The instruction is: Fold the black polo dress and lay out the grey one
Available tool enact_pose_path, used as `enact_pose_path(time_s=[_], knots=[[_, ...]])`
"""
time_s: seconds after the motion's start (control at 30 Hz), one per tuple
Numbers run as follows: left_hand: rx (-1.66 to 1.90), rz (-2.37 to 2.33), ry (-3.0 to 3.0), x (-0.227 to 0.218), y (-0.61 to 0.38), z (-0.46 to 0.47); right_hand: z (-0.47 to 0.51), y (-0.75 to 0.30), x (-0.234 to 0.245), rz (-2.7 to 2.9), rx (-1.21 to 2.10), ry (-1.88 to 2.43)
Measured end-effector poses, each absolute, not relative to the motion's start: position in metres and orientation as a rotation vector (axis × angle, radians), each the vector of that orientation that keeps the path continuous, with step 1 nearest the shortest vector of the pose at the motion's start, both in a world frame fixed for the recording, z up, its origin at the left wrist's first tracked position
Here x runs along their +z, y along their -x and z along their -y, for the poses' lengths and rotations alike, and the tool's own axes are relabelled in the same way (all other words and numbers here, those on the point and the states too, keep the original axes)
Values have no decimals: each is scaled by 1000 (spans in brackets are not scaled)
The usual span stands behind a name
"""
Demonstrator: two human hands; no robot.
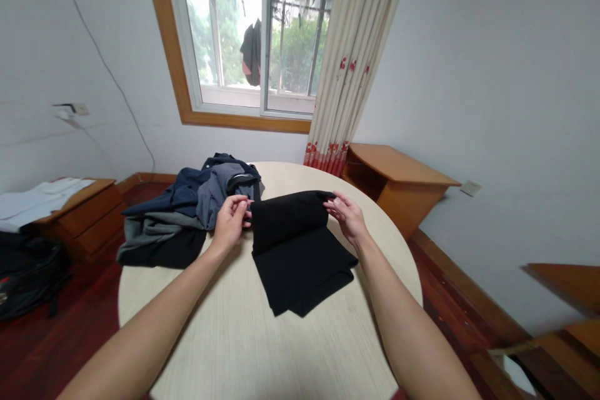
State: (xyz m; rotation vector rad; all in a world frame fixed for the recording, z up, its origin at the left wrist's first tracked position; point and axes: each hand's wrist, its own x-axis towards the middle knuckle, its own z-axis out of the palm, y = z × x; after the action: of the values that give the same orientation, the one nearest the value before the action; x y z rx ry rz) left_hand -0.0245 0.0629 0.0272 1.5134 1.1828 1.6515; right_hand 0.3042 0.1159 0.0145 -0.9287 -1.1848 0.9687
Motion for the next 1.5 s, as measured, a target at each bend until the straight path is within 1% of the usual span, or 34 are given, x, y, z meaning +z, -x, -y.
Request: enact_pose_path(time_s=[0.07, 0.13, 0.2, 0.3, 0.43, 0.5, 0.67, 0.83, 0.93, 1.0, 1.1, 1.2, 1.27, 1.33, 1.4, 1.5], knots=[[1656, -1217, -1717, 25, 25, -64, -117, -299, 2, 1340, 975, 1024], [1598, -1224, -2024, 24, 21, -59, -119, -294, -11, 1557, 868, 1131], [1487, -1195, -2286, 24, 15, -53, -119, -289, -21, 1761, 715, 1205], [1251, -1143, -2521, 20, 7, -46, -118, -286, -26, 1964, 563, 1219], [790, -1199, -2659, 11, 3, -44, -117, -285, -25, 2089, 472, 1195], [625, -1282, -2663, 7, 3, -45, -116, -285, -24, 2107, 459, 1222], [489, -1463, -2601, 7, 5, -47, -114, -282, -22, 2148, 445, 1326], [492, -1519, -2558, 13, 4, -46, -113, -278, -14, 2099, 412, 1514], [517, -1518, -2517, 15, 6, -48, -112, -280, -9, 2007, 482, 1613], [524, -1501, -2491, 15, 7, -49, -110, -283, -4, 1953, 544, 1603], [531, -1460, -2476, 13, 9, -51, -106, -291, 6, 1904, 729, 1430], [557, -1419, -2484, 16, 9, -50, -99, -298, 21, 1822, 1069, 1217], [647, -1413, -2485, 22, 9, -47, -92, -302, 31, 1743, 1276, 1115], [820, -1342, -2441, 33, 11, -43, -84, -309, 41, 1685, 1417, 1033], [1009, -1160, -2251, 44, 14, -38, -76, -317, 48, 1641, 1483, 948], [1167, -886, -1690, 54, 19, -35, -70, -325, 53, 1492, 1401, 787]])
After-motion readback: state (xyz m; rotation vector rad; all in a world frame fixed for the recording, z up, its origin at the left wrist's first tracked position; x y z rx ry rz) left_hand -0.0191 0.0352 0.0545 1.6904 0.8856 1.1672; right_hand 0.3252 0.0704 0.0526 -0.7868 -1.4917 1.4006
